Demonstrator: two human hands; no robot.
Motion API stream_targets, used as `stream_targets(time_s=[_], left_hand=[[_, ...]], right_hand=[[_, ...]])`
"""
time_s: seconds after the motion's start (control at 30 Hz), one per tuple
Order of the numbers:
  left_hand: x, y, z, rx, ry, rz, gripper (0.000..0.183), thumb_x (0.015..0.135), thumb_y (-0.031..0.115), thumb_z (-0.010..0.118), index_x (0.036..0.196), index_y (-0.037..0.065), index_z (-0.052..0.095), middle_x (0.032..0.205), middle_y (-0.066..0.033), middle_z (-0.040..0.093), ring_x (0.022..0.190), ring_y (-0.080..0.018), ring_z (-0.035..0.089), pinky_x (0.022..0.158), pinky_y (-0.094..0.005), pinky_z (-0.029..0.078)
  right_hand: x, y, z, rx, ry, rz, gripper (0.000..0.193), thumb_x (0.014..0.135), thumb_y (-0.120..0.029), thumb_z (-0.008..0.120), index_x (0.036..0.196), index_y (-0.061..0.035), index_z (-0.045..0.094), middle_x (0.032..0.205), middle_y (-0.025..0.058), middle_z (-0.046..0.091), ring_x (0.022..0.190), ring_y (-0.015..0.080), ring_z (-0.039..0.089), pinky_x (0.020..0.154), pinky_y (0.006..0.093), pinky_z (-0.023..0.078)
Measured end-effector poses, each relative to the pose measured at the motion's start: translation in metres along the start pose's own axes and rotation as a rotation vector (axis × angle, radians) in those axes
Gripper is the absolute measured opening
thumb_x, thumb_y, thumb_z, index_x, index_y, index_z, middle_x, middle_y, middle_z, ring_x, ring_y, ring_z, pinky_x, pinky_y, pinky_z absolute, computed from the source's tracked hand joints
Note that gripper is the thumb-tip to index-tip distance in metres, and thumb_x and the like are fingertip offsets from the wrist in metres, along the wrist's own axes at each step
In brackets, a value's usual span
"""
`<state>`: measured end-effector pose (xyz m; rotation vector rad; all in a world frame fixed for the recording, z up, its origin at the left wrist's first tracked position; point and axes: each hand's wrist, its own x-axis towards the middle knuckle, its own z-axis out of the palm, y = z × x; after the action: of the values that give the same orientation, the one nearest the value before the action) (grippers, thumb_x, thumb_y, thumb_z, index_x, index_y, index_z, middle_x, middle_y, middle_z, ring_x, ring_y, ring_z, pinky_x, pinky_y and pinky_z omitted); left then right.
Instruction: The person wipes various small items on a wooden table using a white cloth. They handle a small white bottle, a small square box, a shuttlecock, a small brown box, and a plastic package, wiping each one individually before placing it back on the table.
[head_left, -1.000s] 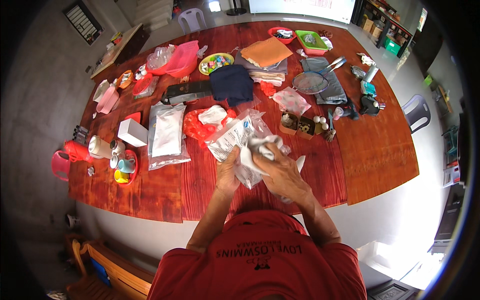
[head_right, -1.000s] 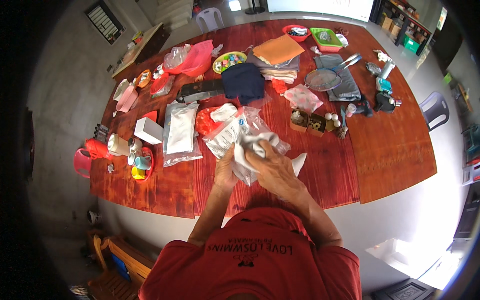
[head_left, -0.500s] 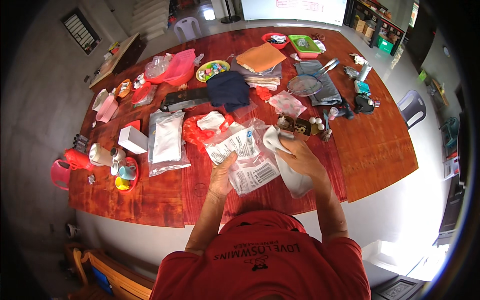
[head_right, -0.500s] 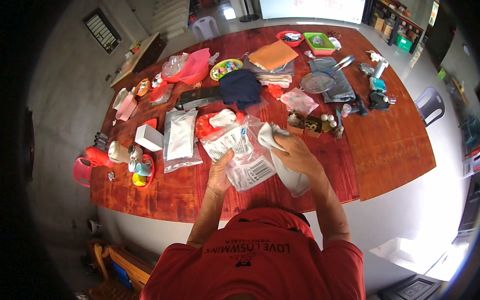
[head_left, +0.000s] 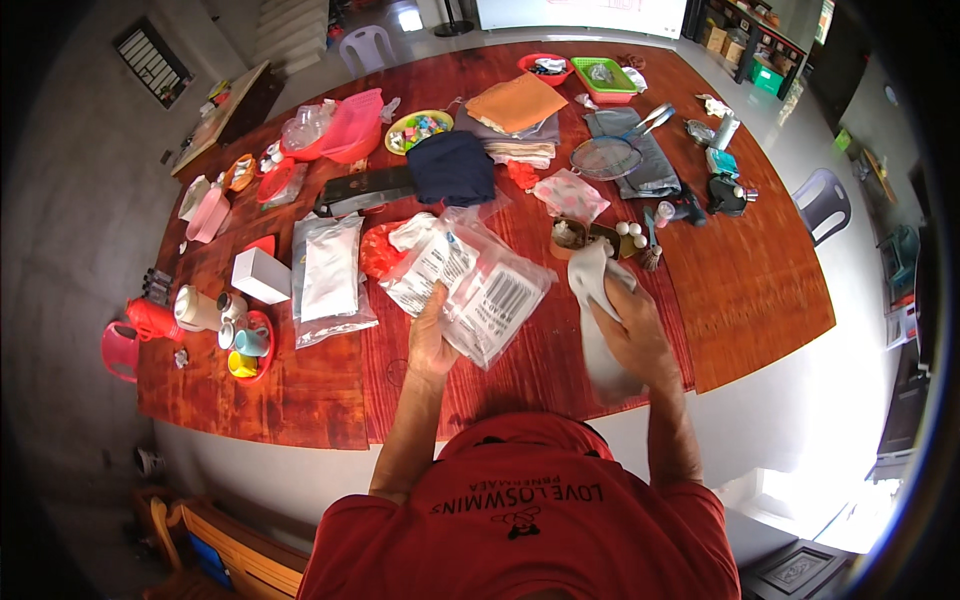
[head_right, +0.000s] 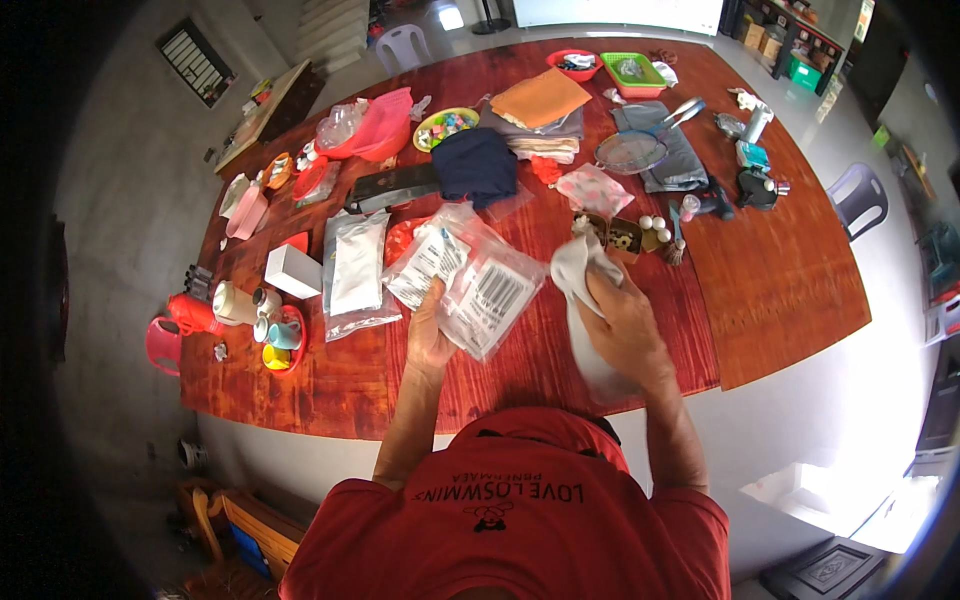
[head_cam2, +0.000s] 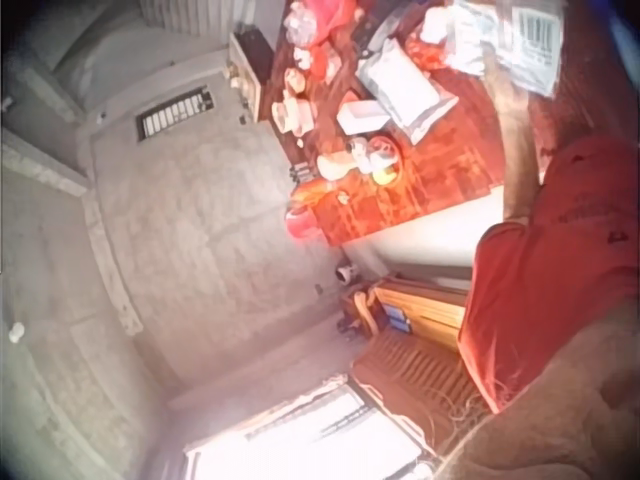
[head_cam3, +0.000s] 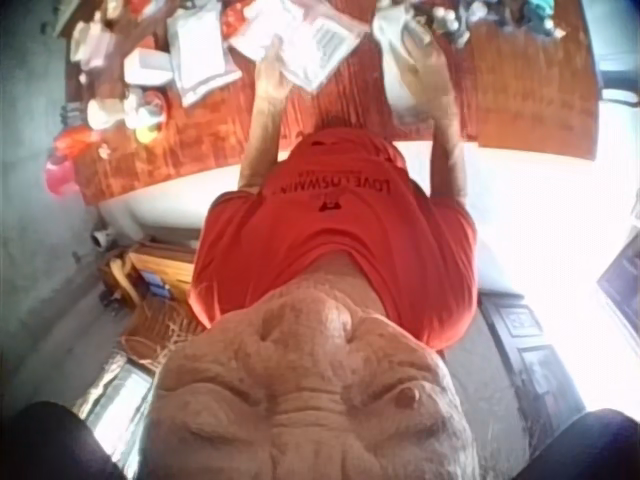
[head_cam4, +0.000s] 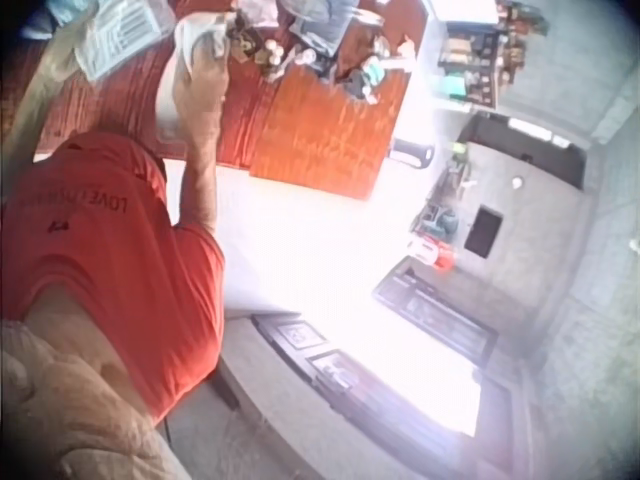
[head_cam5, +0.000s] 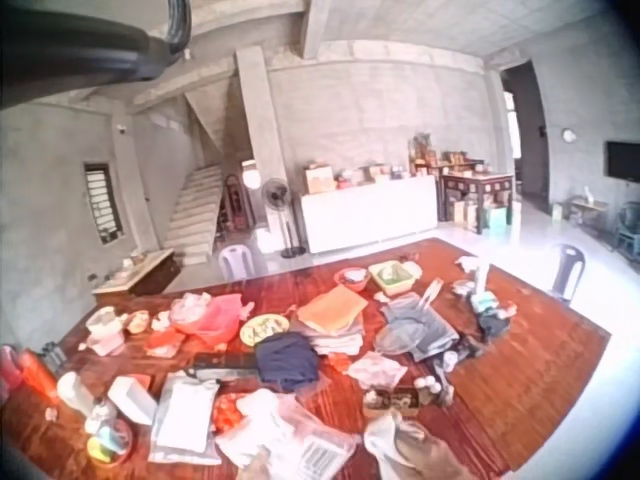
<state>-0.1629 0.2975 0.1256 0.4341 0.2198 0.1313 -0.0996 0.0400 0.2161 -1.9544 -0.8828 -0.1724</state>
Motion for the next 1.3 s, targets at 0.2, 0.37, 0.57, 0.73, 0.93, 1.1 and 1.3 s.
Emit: stream_targets(time_s=[0.2,0.37,0.57,0.73,0.93,1.1,1.3], left_hand=[[0.000,-0.019,0.024,-0.166,-0.123,-0.050,0.055,0.096,0.037,0.043,0.139,0.005,0.033,0.140,-0.0105,0.041,0.127,-0.0277,0.039,0.107,-0.0451,0.032],[-0.003,-0.014,0.022,-0.223,-0.013,-0.003,0.050,0.097,0.035,0.038,0.138,0.005,0.033,0.138,-0.0123,0.042,0.126,-0.0303,0.040,0.107,-0.0470,0.032],[0.001,-0.011,0.014,-0.198,0.063,0.007,0.049,0.097,0.033,0.039,0.136,0.003,0.035,0.136,-0.0141,0.043,0.124,-0.0316,0.042,0.105,-0.0493,0.034],[0.005,-0.022,0.003,-0.098,0.043,-0.029,0.049,0.095,0.031,0.047,0.133,0.002,0.038,0.130,-0.0138,0.049,0.119,-0.0302,0.048,0.101,-0.0472,0.039],[-0.008,-0.049,0.040,0.089,0.125,-0.001,0.057,0.095,0.047,0.040,0.133,0.005,0.039,0.129,-0.0117,0.050,0.117,-0.0272,0.050,0.099,-0.0448,0.040],[-0.011,-0.044,0.029,0.082,0.108,-0.042,0.069,0.091,0.059,0.036,0.134,0.004,0.037,0.129,-0.0132,0.050,0.117,-0.0272,0.050,0.099,-0.0439,0.041],[-0.001,-0.048,-0.009,0.399,0.213,0.015,0.068,0.091,0.057,0.039,0.133,0.004,0.038,0.124,-0.0159,0.052,0.114,-0.0290,0.052,0.099,-0.0434,0.041]], right_hand=[[0.018,0.002,0.069,-0.246,0.148,0.113,0.039,0.079,0.000,0.055,0.118,0.0002,0.051,0.120,0.0306,0.046,0.106,0.0442,0.051,0.084,0.0470,0.046],[-0.008,-0.007,0.088,-0.296,-0.066,0.010,0.043,0.076,-0.003,0.054,0.119,-0.0023,0.050,0.117,0.0276,0.043,0.096,0.0433,0.055,0.076,0.0468,0.051],[-0.040,-0.011,0.082,-0.105,-0.521,-0.071,0.037,0.078,-0.007,0.053,0.115,-0.0101,0.053,0.114,0.0247,0.048,0.095,0.0412,0.057,0.072,0.0469,0.052],[-0.018,-0.030,0.051,0.163,-0.386,-0.205,0.035,0.080,-0.010,0.052,0.115,-0.0071,0.053,0.116,0.0197,0.051,0.094,0.0388,0.058,0.073,0.0462,0.051],[0.018,-0.012,0.071,-0.633,-0.029,-0.059,0.041,0.074,-0.005,0.058,0.115,-0.0036,0.056,0.109,0.0195,0.050,0.091,0.0358,0.056,0.067,0.0431,0.053],[-0.003,-0.018,0.085,-0.630,-0.282,-0.106,0.033,0.076,-0.006,0.054,0.108,-0.0085,0.061,0.104,0.0134,0.048,0.084,0.0337,0.058,0.064,0.0396,0.054],[0.000,-0.008,0.079,-0.036,-0.349,-0.050,0.025,0.079,-0.008,0.055,0.104,-0.0052,0.058,0.111,0.0232,0.052,0.089,0.0408,0.059,0.073,0.0469,0.051]])
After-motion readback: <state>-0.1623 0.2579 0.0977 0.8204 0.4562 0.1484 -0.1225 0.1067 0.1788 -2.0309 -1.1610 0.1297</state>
